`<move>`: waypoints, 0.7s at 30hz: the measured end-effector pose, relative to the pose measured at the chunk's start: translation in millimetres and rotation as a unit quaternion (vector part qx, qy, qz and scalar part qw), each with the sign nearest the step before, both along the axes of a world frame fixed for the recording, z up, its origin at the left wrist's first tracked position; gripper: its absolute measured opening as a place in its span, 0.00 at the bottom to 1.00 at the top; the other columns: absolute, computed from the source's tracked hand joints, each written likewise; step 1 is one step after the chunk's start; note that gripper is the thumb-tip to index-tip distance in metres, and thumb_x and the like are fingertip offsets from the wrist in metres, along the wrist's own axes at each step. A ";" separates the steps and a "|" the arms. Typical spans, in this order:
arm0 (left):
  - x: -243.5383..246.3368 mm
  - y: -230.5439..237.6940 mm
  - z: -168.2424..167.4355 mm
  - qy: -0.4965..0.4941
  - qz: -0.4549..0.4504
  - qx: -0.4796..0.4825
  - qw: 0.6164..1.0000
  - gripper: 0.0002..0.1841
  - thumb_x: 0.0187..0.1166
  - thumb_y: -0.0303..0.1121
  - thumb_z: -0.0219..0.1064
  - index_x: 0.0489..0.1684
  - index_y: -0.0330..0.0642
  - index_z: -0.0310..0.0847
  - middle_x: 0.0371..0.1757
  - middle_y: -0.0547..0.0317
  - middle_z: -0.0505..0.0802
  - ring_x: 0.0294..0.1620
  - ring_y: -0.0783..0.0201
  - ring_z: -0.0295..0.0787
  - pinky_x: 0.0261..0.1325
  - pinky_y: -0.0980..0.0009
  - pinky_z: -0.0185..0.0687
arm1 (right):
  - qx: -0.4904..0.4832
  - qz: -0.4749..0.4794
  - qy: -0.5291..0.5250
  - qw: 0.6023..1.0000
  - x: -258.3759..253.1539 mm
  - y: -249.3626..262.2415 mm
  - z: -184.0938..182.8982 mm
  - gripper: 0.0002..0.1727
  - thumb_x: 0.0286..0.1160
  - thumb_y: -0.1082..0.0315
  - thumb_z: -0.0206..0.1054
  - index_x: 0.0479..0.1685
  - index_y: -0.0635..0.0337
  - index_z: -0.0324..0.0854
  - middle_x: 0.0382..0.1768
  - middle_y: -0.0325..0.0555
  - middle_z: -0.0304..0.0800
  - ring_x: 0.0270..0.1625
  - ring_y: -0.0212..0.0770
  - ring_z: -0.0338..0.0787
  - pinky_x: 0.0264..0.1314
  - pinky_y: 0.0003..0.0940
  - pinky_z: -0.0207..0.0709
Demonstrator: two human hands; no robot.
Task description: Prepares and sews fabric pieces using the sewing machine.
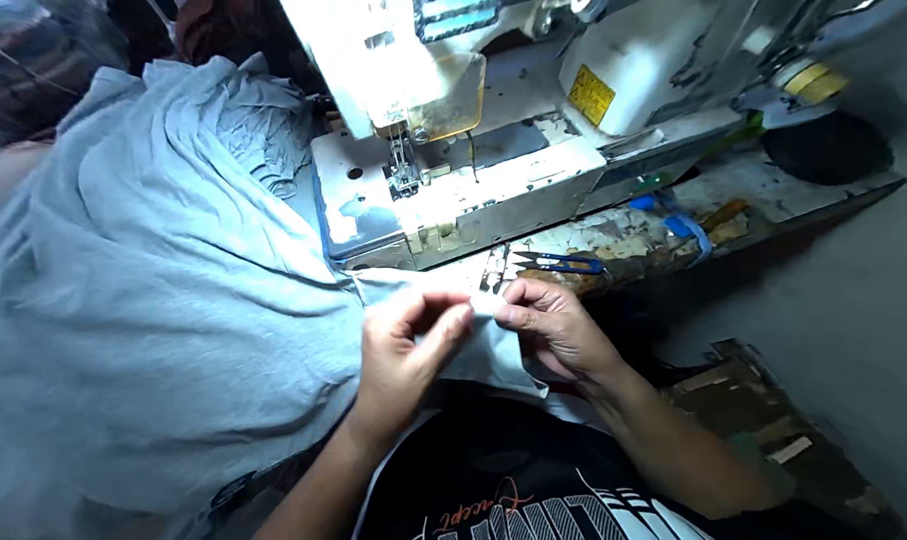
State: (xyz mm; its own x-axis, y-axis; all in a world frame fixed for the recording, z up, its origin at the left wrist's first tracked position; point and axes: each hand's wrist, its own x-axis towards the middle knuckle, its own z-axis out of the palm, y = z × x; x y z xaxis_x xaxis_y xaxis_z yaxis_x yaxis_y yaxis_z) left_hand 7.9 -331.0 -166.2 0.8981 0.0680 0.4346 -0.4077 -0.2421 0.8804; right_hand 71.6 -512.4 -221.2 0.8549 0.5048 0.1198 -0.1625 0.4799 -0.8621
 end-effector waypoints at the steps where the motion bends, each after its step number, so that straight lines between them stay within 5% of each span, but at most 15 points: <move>1: -7.1 -4.1 -3.1 0.053 -0.022 -0.044 0.997 0.05 0.79 0.22 0.66 0.44 0.33 0.88 0.37 0.62 0.95 0.37 0.71 0.94 0.47 0.73 0.93 | 0.015 0.011 0.009 1.000 -1.5 1.9 1.8 0.07 0.75 0.76 0.69 0.34 0.55 0.91 0.31 0.35 0.93 0.32 0.24 0.90 0.39 0.21 0.87; 11: -11.9 -1.8 -16.8 0.029 0.034 0.079 0.996 0.06 0.76 0.24 0.67 0.36 0.30 0.90 0.31 0.60 0.94 0.32 0.81 0.89 0.41 0.84 0.86 | -0.081 -0.128 -0.177 0.972 -2.9 5.9 -2.8 0.08 0.72 0.76 0.68 0.37 0.53 0.91 0.37 0.29 0.93 0.39 0.23 0.89 0.45 0.19 0.86; 14: -23.3 4.2 -14.7 0.134 -0.026 -0.016 0.991 0.06 0.81 0.22 0.62 0.40 0.31 0.86 0.32 0.64 0.92 0.31 0.77 0.90 0.40 0.78 0.90 | -0.136 -0.179 -0.194 0.955 -0.3 9.1 -11.2 0.07 0.74 0.74 0.63 0.43 0.49 0.78 0.33 0.23 0.85 0.35 0.17 0.85 0.41 0.15 0.81; 18: -22.0 22.9 3.1 0.155 -0.065 -0.244 0.955 0.11 0.87 0.26 0.53 0.46 0.44 0.84 0.40 0.65 0.95 0.43 0.72 0.93 0.55 0.71 0.90 | -0.275 -0.116 -0.263 0.918 -17.6 18.8 -21.2 0.25 0.68 0.70 0.68 0.65 0.71 0.72 0.31 0.33 0.81 0.31 0.16 0.77 0.36 0.11 0.73; 21: -24.3 49.1 22.6 0.089 -0.047 -0.381 0.919 0.12 0.87 0.34 0.55 0.46 0.50 0.88 0.39 0.63 0.94 0.42 0.72 0.92 0.51 0.73 0.90 | -0.167 -0.038 -0.108 0.979 -10.0 19.3 -9.4 0.07 0.73 0.75 0.67 0.47 0.59 0.85 0.31 0.30 0.87 0.27 0.19 0.83 0.31 0.15 0.80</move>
